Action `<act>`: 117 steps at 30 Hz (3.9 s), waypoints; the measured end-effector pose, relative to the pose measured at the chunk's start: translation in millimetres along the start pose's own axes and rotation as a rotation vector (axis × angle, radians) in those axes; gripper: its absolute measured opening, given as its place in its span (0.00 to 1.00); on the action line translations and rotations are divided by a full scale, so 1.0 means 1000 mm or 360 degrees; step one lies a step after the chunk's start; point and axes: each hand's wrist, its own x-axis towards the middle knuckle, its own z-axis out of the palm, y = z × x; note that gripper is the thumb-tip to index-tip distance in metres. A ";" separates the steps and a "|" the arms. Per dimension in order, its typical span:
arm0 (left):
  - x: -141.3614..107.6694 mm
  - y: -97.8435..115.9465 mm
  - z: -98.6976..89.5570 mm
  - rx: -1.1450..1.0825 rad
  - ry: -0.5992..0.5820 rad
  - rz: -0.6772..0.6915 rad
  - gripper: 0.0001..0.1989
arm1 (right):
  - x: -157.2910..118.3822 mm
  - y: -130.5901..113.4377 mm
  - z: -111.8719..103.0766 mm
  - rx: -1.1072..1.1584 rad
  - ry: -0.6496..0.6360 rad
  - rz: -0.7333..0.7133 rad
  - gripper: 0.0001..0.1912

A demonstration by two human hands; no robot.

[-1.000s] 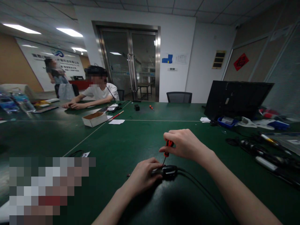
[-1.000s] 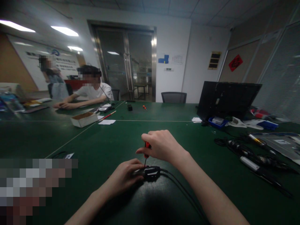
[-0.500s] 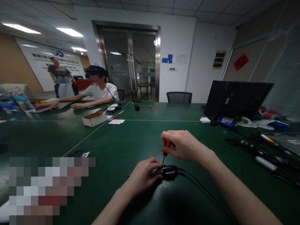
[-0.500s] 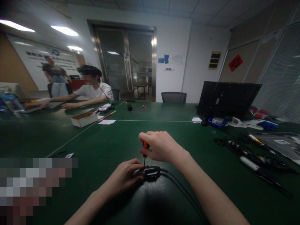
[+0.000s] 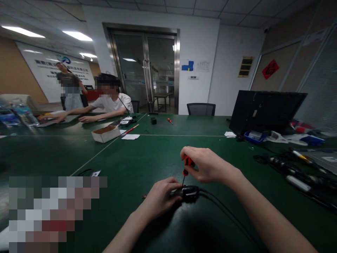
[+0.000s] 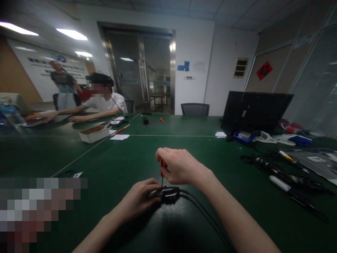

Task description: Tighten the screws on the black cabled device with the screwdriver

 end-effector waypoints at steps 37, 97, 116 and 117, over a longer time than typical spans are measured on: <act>0.001 -0.001 0.002 0.0026 0.0008 -0.0010 0.13 | 0.002 -0.001 0.005 -0.0033 0.0034 -0.0011 0.09; 0.001 -0.001 0.000 0.0035 -0.0023 0.0017 0.13 | 0.003 -0.001 0.003 -0.0062 0.0012 0.0028 0.09; 0.001 0.001 -0.001 0.0023 -0.0046 -0.0028 0.13 | 0.004 0.000 0.004 -0.0189 0.0028 0.0016 0.08; 0.001 0.002 -0.002 0.0032 -0.0045 -0.0031 0.13 | 0.005 0.001 0.004 -0.0237 0.0031 0.0012 0.10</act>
